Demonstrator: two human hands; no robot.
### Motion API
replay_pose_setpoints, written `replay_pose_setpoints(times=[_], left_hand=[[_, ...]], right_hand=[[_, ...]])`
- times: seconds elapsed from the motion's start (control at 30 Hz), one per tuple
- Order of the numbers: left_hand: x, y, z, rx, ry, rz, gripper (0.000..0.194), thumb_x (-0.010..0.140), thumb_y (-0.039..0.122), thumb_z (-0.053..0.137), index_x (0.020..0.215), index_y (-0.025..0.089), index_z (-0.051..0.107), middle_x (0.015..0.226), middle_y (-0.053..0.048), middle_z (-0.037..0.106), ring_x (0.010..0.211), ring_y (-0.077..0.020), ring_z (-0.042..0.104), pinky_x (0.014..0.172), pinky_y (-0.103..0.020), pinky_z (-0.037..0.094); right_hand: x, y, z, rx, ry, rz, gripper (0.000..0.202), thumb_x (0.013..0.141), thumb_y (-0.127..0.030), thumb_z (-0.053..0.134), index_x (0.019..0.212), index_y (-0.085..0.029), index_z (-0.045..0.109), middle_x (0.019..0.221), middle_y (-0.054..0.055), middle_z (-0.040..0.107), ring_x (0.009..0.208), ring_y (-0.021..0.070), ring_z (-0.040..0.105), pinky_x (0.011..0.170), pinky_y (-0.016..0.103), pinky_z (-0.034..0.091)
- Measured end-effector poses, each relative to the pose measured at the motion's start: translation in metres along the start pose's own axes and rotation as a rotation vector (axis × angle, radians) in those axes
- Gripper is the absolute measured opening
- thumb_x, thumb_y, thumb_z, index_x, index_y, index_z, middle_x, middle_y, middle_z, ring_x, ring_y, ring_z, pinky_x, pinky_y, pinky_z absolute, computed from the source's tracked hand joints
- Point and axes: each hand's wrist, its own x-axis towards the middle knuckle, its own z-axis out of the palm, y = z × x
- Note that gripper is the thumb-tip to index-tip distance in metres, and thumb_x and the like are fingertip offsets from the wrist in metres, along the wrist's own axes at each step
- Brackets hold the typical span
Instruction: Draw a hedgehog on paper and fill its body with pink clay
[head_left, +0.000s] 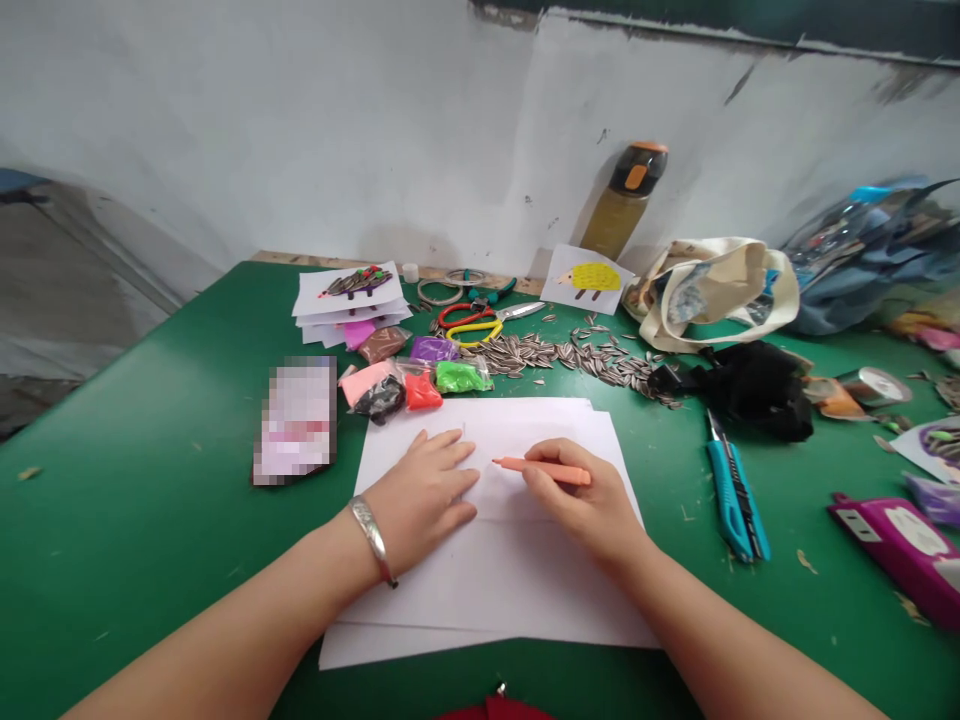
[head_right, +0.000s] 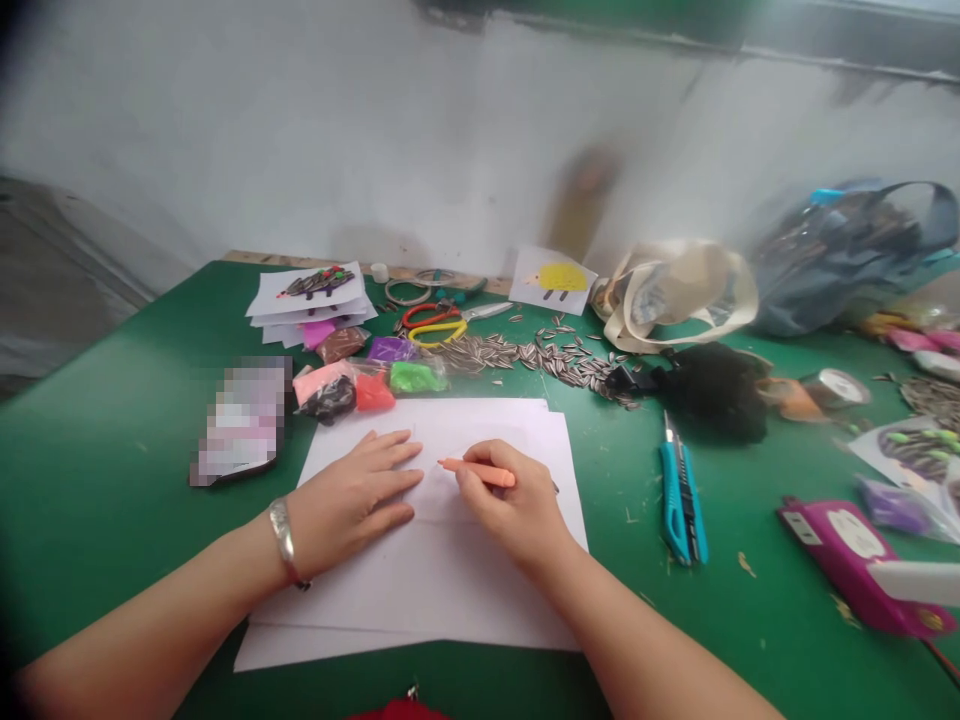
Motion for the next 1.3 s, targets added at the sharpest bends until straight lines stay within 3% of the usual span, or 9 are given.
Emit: replay_pose_setpoints(times=[0.23,0.77,1.3], left_hand=[[-0.001,-0.004,0.008,-0.001,0.054,0.016,0.020,0.086,0.023,0.058,0.104,0.021,0.067,0.132,-0.012,0.055,0.132,-0.0350,0.039,0.106,-0.064,0.031],[0.001,0.002,-0.003,0.025,-0.046,-0.025,0.022,0.087,0.021,0.057,0.106,0.018,0.066,0.135,-0.013,0.053,0.134,-0.0363,0.037,0.107,-0.064,0.030],[0.002,0.001,-0.002,0.002,-0.043,-0.020,0.020,0.088,0.021,0.056,0.104,0.016,0.067,0.134,-0.014,0.054,0.135,-0.0363,0.037,0.109,-0.063,0.028]], right_hand=[[0.000,0.001,0.002,-0.104,0.014,-0.049,0.013,0.084,-0.031,0.057,0.083,-0.021,0.065,0.080,0.002,0.069,0.070,0.0155,0.061,0.064,0.026,0.046],[-0.002,0.002,0.003,-0.135,0.021,-0.103,0.012,0.085,-0.028,0.056,0.081,-0.021,0.064,0.075,0.000,0.067,0.065,0.0136,0.058,0.061,0.025,0.043],[-0.005,0.004,0.006,-0.128,-0.008,-0.199,0.010,0.084,-0.023,0.056,0.080,-0.020,0.064,0.071,-0.001,0.064,0.063,0.0116,0.058,0.060,0.023,0.042]])
